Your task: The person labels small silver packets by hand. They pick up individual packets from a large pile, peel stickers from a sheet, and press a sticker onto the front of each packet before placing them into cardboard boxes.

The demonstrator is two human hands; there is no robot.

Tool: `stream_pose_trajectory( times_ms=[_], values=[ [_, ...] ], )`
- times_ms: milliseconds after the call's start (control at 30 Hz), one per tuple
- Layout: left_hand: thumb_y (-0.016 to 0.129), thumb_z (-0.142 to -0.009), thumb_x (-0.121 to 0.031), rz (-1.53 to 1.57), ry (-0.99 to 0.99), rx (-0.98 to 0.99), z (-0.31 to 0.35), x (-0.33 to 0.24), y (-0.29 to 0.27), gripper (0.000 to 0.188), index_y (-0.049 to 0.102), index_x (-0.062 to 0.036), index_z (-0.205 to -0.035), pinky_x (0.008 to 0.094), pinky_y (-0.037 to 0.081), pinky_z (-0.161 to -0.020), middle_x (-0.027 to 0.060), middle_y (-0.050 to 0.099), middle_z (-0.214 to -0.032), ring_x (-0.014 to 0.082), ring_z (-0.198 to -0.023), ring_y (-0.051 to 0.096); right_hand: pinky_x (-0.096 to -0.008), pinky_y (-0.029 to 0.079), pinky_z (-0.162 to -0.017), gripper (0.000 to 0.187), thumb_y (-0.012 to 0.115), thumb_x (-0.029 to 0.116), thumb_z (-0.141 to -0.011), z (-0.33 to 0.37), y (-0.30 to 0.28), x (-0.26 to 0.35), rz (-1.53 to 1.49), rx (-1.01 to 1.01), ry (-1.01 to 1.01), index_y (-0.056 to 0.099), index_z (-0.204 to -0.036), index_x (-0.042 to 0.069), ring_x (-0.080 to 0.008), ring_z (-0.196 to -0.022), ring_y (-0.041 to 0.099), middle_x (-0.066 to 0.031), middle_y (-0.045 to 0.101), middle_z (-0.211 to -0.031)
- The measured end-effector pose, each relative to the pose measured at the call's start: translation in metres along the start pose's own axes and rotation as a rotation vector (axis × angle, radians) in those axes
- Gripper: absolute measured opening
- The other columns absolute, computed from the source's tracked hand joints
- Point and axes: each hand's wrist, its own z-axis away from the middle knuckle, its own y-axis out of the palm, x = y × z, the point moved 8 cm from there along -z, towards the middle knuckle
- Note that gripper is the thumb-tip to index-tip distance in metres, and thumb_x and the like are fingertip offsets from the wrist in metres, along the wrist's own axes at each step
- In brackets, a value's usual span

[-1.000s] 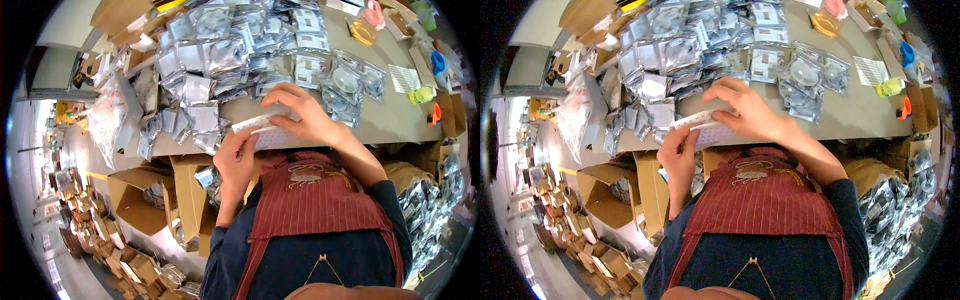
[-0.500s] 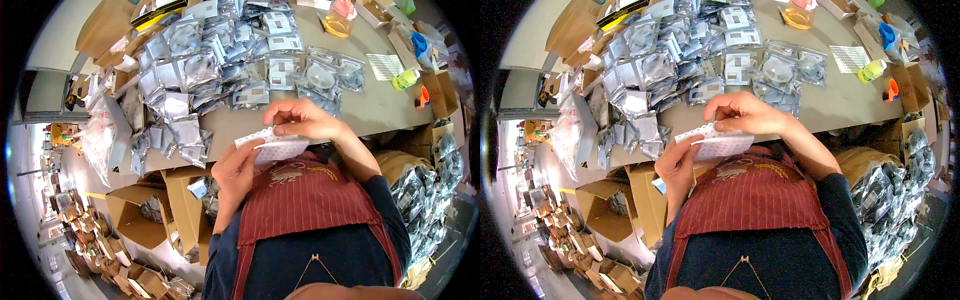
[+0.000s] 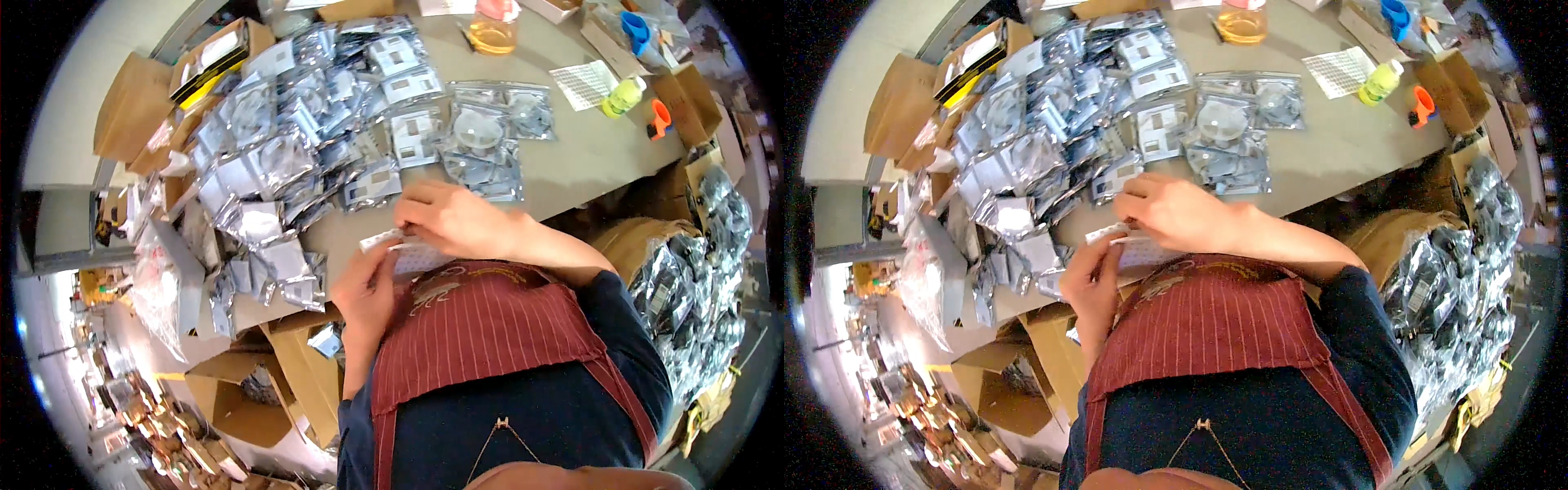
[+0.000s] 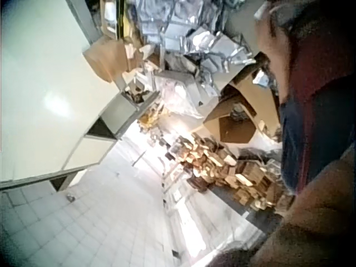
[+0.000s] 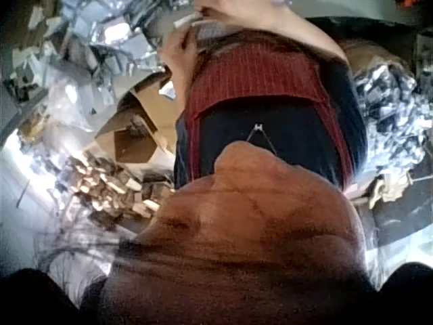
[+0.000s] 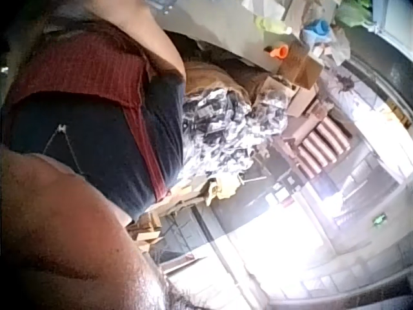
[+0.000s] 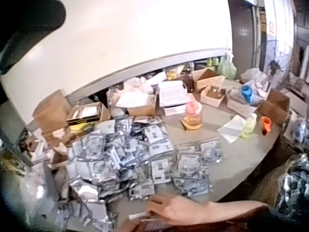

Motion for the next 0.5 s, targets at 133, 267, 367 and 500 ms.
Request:
stream_pose_trajectory(
  times_ms=[133,267,367,500],
  values=[
    [0.07,-0.086,-0.003,0.273,-0.245,-0.014,-0.005,0.041,0.013,0.015,0.073,-0.0017,-0.101,0.0232,0.047,-0.066,0.0021,0.068,-0.084,0.0066,-0.073,0.057,-0.0399,0.052,-0.078,0.026,0.066,-0.002,-0.074,0.007,0.007,-0.005,0.083,0.027,-0.075,0.06,-0.098,0.005,-0.0326,-0.092,0.061,-0.0118,0.059,-0.099],
    [0.071,-0.087,-0.004,0.417,-0.422,-0.058,-0.008,0.07,0.015,0.015,0.072,0.0012,-0.101,0.0213,0.045,-0.068,-0.0005,0.067,-0.084,0.0052,-0.076,0.056,-0.038,0.052,-0.075,0.019,0.066,-0.001,-0.079,0.009,-0.014,-0.033,-0.111,-0.004,-0.105,0.062,-0.098,0.005,-0.0312,-0.09,0.063,-0.0111,0.062,-0.097],
    [0.073,-0.088,-0.009,0.52,-0.481,-0.074,-0.008,0.094,0.012,0.022,0.069,0.0034,-0.106,0.0217,0.045,-0.069,0.0025,0.069,-0.089,0.0071,-0.077,0.059,-0.0391,0.053,-0.07,0.014,0.065,0.015,-0.084,0.023,-0.053,-0.144,-0.087,-0.08,0.426,0.067,-0.093,0.005,-0.0323,-0.077,0.066,-0.0143,0.068,-0.086],
    [0.072,-0.088,-0.007,0.578,-0.489,-0.059,-0.016,0.104,0.016,0.019,0.07,0.0031,-0.104,0.0217,0.045,-0.07,0.0016,0.069,-0.09,0.0066,-0.078,0.059,-0.0439,0.052,-0.07,0.021,0.061,0.023,-0.081,0.066,-0.071,-0.26,0.194,0.062,0.717,0.069,-0.085,0.004,-0.0361,-0.078,0.066,-0.0167,0.069,-0.084]
  ],
)
